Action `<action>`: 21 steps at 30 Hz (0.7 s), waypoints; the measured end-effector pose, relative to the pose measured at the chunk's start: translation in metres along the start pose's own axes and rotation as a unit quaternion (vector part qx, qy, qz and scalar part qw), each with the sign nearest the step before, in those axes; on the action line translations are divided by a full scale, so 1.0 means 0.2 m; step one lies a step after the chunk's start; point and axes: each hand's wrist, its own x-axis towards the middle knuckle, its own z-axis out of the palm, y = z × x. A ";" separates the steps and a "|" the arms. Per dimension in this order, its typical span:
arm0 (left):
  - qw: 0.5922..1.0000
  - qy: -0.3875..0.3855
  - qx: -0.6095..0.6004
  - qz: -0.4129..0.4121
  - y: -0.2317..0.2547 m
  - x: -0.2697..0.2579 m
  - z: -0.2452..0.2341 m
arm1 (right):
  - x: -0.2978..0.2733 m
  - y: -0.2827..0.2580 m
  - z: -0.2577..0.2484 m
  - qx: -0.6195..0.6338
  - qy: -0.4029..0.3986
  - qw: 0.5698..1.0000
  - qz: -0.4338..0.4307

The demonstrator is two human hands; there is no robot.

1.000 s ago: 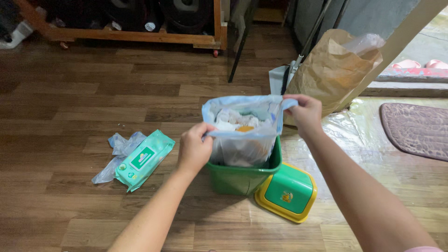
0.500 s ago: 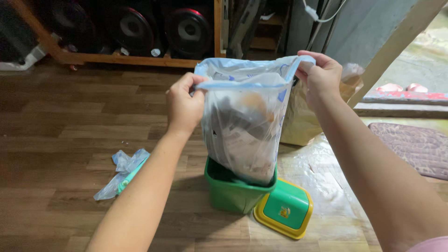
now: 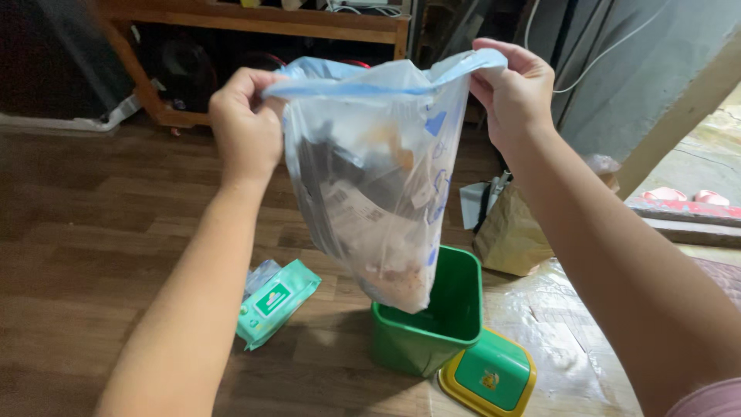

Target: The person removes a full trash bag from a green bin, ties it shut, and sets it aside. Then the person takes a wet wipe from a package and wipes the yellow and green bin lid on both sides and inside, finishing with the lid placed back on the bin.

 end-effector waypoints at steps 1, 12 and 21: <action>1.000 0.001 0.003 0.006 -0.01 0.02 -0.05 | 0.00 0.00 0.05 0.005 -0.013 1.000 0.001; 0.988 -0.099 0.095 -0.077 -0.13 -0.32 -0.47 | -0.41 0.40 0.42 -0.150 -0.164 0.970 0.102; 0.902 -0.334 0.083 -0.262 -0.37 -1.03 -0.28 | -1.02 1.01 0.35 -0.349 -0.290 0.886 0.098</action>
